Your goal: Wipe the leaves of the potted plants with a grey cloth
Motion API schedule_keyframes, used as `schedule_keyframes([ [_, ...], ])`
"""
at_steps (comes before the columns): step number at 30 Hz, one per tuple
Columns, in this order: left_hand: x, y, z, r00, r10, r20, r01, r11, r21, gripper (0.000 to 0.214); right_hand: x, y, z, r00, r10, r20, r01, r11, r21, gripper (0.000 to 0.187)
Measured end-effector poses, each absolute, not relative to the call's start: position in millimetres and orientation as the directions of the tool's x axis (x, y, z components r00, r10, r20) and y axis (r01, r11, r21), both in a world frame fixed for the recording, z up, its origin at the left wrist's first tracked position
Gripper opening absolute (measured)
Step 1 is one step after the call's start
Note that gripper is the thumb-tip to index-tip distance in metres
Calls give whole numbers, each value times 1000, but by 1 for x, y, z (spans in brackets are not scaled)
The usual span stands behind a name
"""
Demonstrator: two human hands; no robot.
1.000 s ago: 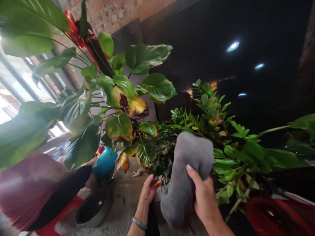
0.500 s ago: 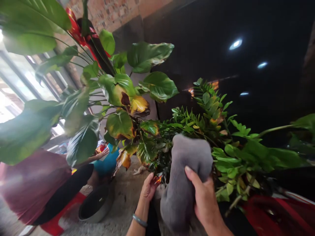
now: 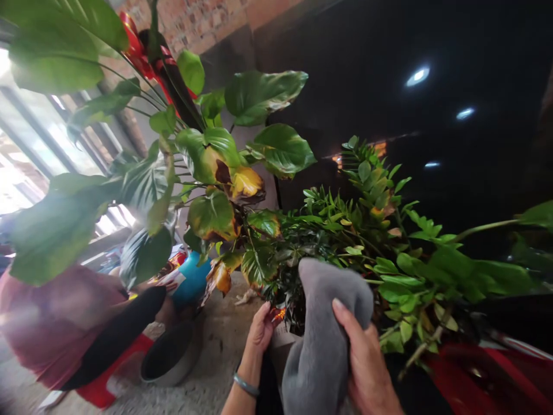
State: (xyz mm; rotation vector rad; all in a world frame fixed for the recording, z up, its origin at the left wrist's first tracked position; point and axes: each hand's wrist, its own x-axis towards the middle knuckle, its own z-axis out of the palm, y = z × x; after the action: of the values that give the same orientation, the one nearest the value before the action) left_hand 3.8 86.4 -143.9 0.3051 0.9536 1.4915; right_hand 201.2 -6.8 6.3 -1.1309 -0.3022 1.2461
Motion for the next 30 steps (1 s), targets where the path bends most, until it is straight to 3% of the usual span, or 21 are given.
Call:
schedule_keyframes([
  [3, 6, 85, -141, -194, 922, -334, -668, 125, 734, 46, 201, 23, 23, 417, 821, -390, -626, -51, -778, 40],
  [7, 6, 84, -142, -203, 929, -310, -617, 124, 777, 42, 190, 17, -12, 120, 828, -548, -652, -350, -672, 32],
  [10, 4, 84, -144, -215, 931, -294, -569, 125, 813, 39, 185, -18, -31, 66, 759, -648, -578, -500, -645, 38],
  [13, 5, 83, -141, -246, 922, -300, -547, 123, 828, 43, 189, -30, -11, 152, 763, -628, -577, -447, -683, 44],
  [16, 8, 81, -138, -251, 919, -302, -548, 122, 828, 47, 197, -2, 21, 320, 825, -466, -632, -182, -754, 39],
  [18, 9, 80, -137, -252, 920, -300, -553, 118, 825, 48, 200, 22, 29, 330, 847, -417, -692, -84, -717, 27],
  [21, 8, 78, -138, -250, 923, -293, -570, 104, 815, 50, 193, 30, 10, 155, 797, -584, -782, -262, -566, 14],
  [23, 8, 77, -139, -246, 926, -288, -577, 99, 811, 50, 184, 13, -10, 68, 727, -684, -768, -399, -501, 15],
  [27, 8, 77, -139, -255, 924, -285, -580, 90, 810, 51, 167, -32, -19, 69, 732, -677, -614, -504, -607, 35],
  [30, 10, 77, -140, -261, 927, -269, -578, 73, 813, 49, 162, -27, 7, 79, 834, -546, -541, -424, -726, 44],
])
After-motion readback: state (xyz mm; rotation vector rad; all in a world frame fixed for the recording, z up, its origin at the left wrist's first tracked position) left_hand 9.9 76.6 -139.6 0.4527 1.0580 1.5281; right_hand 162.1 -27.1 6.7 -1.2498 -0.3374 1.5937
